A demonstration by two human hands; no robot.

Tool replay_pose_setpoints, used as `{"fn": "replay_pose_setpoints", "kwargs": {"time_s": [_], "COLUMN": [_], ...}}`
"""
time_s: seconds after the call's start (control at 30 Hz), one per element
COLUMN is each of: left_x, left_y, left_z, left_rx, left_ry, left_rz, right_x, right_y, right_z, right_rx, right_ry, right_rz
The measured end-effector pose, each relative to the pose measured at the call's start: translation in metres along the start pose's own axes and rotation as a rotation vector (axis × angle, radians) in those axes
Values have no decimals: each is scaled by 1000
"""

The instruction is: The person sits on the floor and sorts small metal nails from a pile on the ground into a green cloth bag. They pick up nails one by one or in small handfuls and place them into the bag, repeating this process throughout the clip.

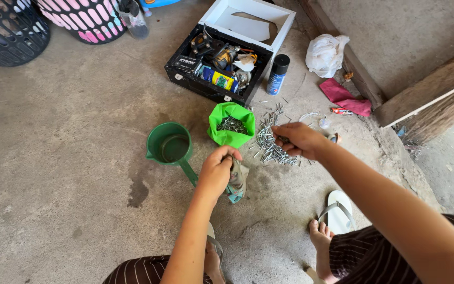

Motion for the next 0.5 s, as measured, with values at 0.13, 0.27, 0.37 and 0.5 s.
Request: {"fn": "replay_pose_setpoints", "kwargs": {"time_s": [0.13,0.27,0.37,0.5], "left_x": [3,5,0,-2], "left_y": [-1,0,-4,-7], "left_z": [1,7,9,14], "left_rx": [23,47,81,148], "left_ry": [8,60,40,26], "left_rz": [100,135,126,152], "right_x": [11,-15,-19,-13], "right_y": [3,11,15,30], "right_z": [47,89,95,71], "right_rx": [64,131,137,-42], "right_ry": [49,2,0,-30], "right_rz": [113,158,171,327]}}
Point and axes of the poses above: each hand's wrist, its own z-axis towards the middle knuckle, its own y-axis out of the palm, x = y × z, the point moved 3 cm from there along z, towards the middle knuckle, and after that the axes turned 1 degree about y, right-handed, at the moved point
